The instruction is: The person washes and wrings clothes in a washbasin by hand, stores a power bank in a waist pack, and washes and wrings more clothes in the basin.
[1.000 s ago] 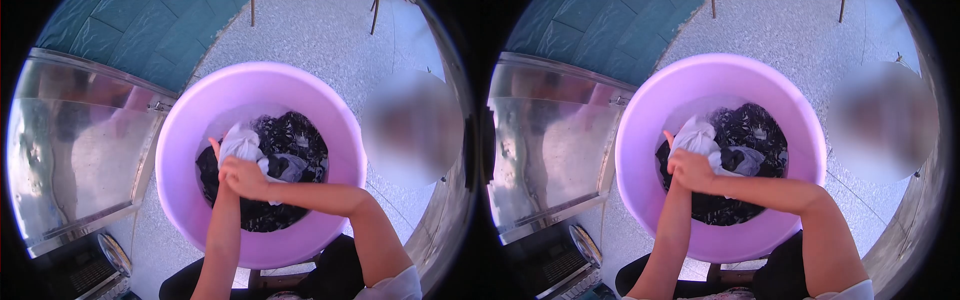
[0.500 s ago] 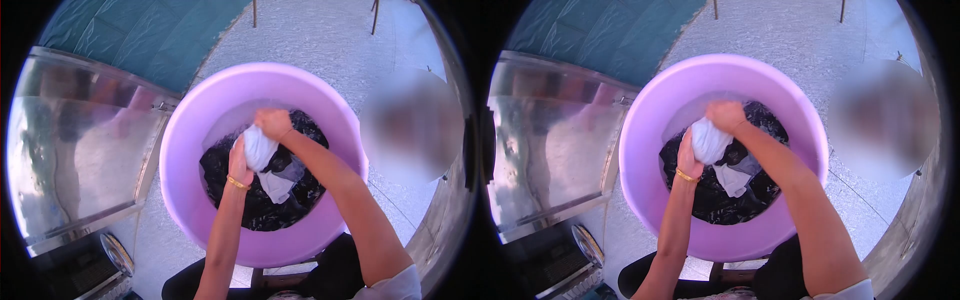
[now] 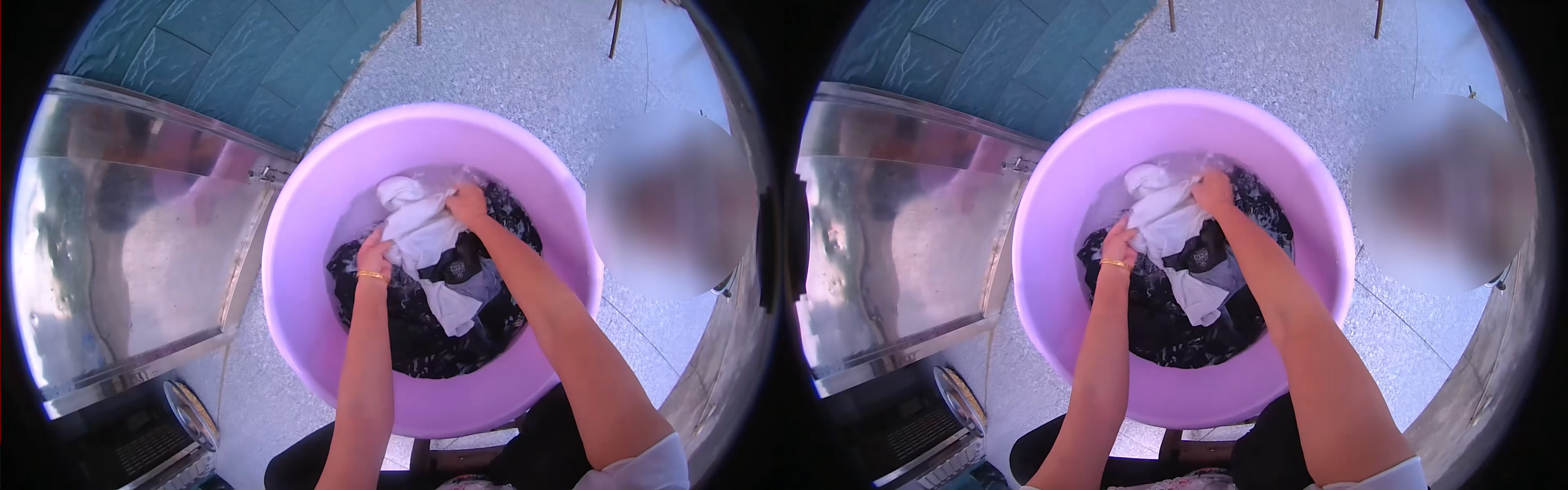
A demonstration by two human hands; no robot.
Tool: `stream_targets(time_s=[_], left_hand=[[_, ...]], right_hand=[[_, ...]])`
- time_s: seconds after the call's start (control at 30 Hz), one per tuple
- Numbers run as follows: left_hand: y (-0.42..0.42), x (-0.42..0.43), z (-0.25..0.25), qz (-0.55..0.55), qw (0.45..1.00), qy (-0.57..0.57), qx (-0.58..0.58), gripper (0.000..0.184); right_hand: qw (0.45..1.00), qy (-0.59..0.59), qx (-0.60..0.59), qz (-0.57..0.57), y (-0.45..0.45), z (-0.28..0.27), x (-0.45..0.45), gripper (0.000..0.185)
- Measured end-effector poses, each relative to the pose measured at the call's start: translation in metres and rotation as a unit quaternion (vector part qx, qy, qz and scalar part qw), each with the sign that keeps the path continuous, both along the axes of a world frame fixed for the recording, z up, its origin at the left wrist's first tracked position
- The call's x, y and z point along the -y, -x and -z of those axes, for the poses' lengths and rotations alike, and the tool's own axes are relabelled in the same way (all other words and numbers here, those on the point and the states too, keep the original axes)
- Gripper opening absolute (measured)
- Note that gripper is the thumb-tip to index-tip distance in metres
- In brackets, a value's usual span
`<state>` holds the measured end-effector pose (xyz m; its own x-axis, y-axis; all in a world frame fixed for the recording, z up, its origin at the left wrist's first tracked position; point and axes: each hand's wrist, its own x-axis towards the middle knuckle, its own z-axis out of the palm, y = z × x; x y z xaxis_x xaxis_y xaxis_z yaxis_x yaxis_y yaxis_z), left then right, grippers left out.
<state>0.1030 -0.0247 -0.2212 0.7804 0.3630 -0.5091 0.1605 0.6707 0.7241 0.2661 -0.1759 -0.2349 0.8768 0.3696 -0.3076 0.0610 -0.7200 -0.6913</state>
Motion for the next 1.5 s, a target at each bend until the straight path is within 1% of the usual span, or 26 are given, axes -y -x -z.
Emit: stream_targets(time_s=[0.1,0.17,0.2,0.23,0.3,0.43,0.5,0.57,0.6,0.67,0.7,0.73,0.83,0.87,0.93,1.0,1.03,1.07,1.13,1.17,1.23,1.27,1.33,1.4,1.47,1.5], left_hand=[[-0.013,0.021,-0.018,-0.113,0.993,0.019,-0.001,0.052],[-0.029,0.038,-0.058,-0.206,0.962,0.172,-0.049,0.052],[-0.027,0.032,-0.046,-0.205,0.962,0.174,-0.048,0.052],[-0.018,0.019,-0.023,-0.147,0.964,0.211,0.064,0.053],[-0.009,0.017,-0.015,-0.087,0.950,0.245,0.172,0.055],[-0.014,0.041,-0.100,-0.050,0.955,0.220,0.190,0.053],[-0.017,0.046,-0.097,-0.040,0.955,0.215,0.198,0.053],[-0.017,0.046,-0.065,0.080,0.852,0.163,0.490,0.050],[-0.013,0.045,-0.059,0.078,0.853,0.163,0.490,0.050],[-0.011,0.043,-0.055,-0.027,0.931,0.288,0.222,0.045],[-0.019,0.057,-0.096,-0.047,0.985,0.143,0.083,0.038],[-0.019,0.060,-0.108,-0.043,0.989,0.133,0.057,0.035],[-0.021,0.028,-0.102,-0.041,0.994,-0.023,0.099,0.036],[-0.026,0.016,-0.110,-0.050,0.985,-0.067,0.151,0.037],[-0.022,-0.003,-0.085,-0.062,0.984,-0.009,0.165,0.039],[-0.019,-0.002,-0.050,-0.139,0.982,-0.036,-0.120,0.043],[-0.013,0.012,-0.019,0.044,0.943,-0.328,-0.026,0.045],[-0.018,0.025,-0.004,0.064,0.954,-0.282,-0.084,0.044],[-0.016,0.026,-0.012,0.112,0.980,-0.136,-0.088,0.038],[-0.006,0.013,-0.005,0.092,0.991,-0.075,-0.064,0.037],[0.008,-0.006,-0.012,-0.054,0.997,0.053,-0.010,0.034],[0.010,-0.007,-0.011,-0.054,0.997,0.052,-0.010,0.034],[0.004,0.001,-0.026,-0.223,0.970,0.098,0.031,0.039],[-0.006,0.010,-0.035,-0.216,0.970,0.115,0.001,0.052],[-0.002,0.001,-0.020,-0.133,0.969,0.191,0.084,0.067],[0.009,-0.029,0.028,0.126,0.855,0.333,0.377,0.066]], right_hand=[[0.989,-0.053,0.108,0.081,0.033,-0.010,-0.028,0.013],[0.965,-0.246,0.057,-0.069,0.062,-0.043,-0.038,0.014],[0.948,-0.298,0.040,-0.104,0.079,-0.060,-0.043,0.014],[0.924,-0.346,-0.133,-0.095,0.094,-0.111,-0.036,0.014],[0.884,-0.433,-0.015,-0.177,0.120,-0.140,-0.032,0.012],[0.889,-0.411,0.076,-0.186,0.134,-0.169,-0.028,0.004],[0.900,-0.383,0.181,-0.106,0.126,-0.167,-0.035,0.006],[0.898,-0.358,0.216,-0.139,0.104,-0.152,-0.038,0.008],[0.893,-0.332,0.249,-0.172,0.090,-0.140,-0.038,0.011],[0.915,-0.226,0.303,-0.143,0.059,-0.110,-0.040,0.014],[0.921,-0.102,0.309,-0.213,0.036,-0.090,-0.036,0.016],[0.910,0.023,0.307,-0.278,0.016,-0.075,-0.027,0.019],[0.924,-0.020,0.313,-0.219,-0.007,-0.070,-0.003,0.020],[0.960,-0.011,0.260,-0.108,-0.010,-0.059,0.001,0.019],[0.979,-0.004,0.205,0.007,-0.006,-0.038,0.000,0.018],[0.953,0.048,0.298,0.012,0.019,-0.022,-0.003,0.018],[0.953,0.080,0.274,-0.102,0.031,-0.021,-0.003,0.022],[0.953,0.079,0.275,-0.101,0.028,-0.021,-0.004,0.022],[0.893,0.054,0.227,-0.385,0.023,-0.017,-0.004,0.025],[0.893,0.053,0.224,-0.386,0.021,-0.015,-0.005,0.025],[0.984,-0.012,0.168,-0.062,0.014,-0.014,-0.013,0.019],[0.985,-0.044,0.132,0.106,0.013,-0.014,-0.017,0.016],[0.991,-0.004,0.133,0.010,0.025,-0.027,-0.032,0.013],[0.977,-0.191,0.065,-0.065,0.054,-0.047,-0.049,0.011],[0.945,-0.315,-0.012,-0.085,0.092,-0.096,-0.056,0.008],[0.922,-0.362,0.020,-0.134,0.110,-0.110,-0.054,0.009]])
